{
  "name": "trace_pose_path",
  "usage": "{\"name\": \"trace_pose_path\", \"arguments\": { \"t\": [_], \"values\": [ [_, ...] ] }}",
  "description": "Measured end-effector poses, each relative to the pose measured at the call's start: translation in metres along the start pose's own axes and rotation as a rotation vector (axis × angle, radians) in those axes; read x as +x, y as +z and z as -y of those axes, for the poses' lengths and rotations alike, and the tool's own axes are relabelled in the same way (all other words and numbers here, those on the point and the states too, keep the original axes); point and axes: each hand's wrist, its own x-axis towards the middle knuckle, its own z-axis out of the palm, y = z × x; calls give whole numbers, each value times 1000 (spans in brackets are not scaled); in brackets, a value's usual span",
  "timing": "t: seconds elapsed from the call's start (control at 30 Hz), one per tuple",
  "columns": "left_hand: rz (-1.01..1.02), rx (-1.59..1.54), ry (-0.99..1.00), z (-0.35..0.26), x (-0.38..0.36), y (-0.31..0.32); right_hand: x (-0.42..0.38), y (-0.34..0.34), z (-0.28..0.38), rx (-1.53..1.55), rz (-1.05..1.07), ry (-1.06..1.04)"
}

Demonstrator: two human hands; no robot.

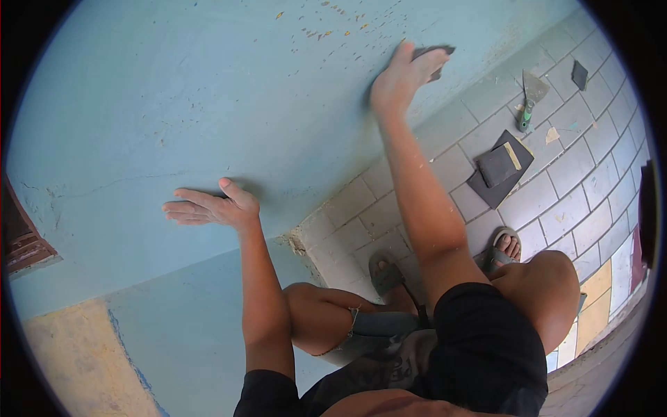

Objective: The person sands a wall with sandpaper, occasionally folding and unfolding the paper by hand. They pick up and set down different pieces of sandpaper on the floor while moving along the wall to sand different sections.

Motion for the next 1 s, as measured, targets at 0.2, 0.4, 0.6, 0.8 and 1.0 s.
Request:
{"name": "trace_pose_path", "arguments": {
  "t": [0.2, 0.4, 0.6, 0.8, 1.0],
  "values": [
    [-100, -49, -1, -5, -1, 13, -148, 12, -55, -232, 330, -426],
    [-56, -19, 73, 13, -1, 2, -115, -11, -73, -234, 322, -311],
    [-99, -24, 91, 13, -5, 6, 12, -6, -14, -110, 110, -223],
    [-79, 4, 91, 13, -5, 6, -217, -20, -91, -224, 689, -329],
    [-76, -14, 97, 14, -8, 9, -71, 4, -31, -165, 161, -199]
  ]
}}
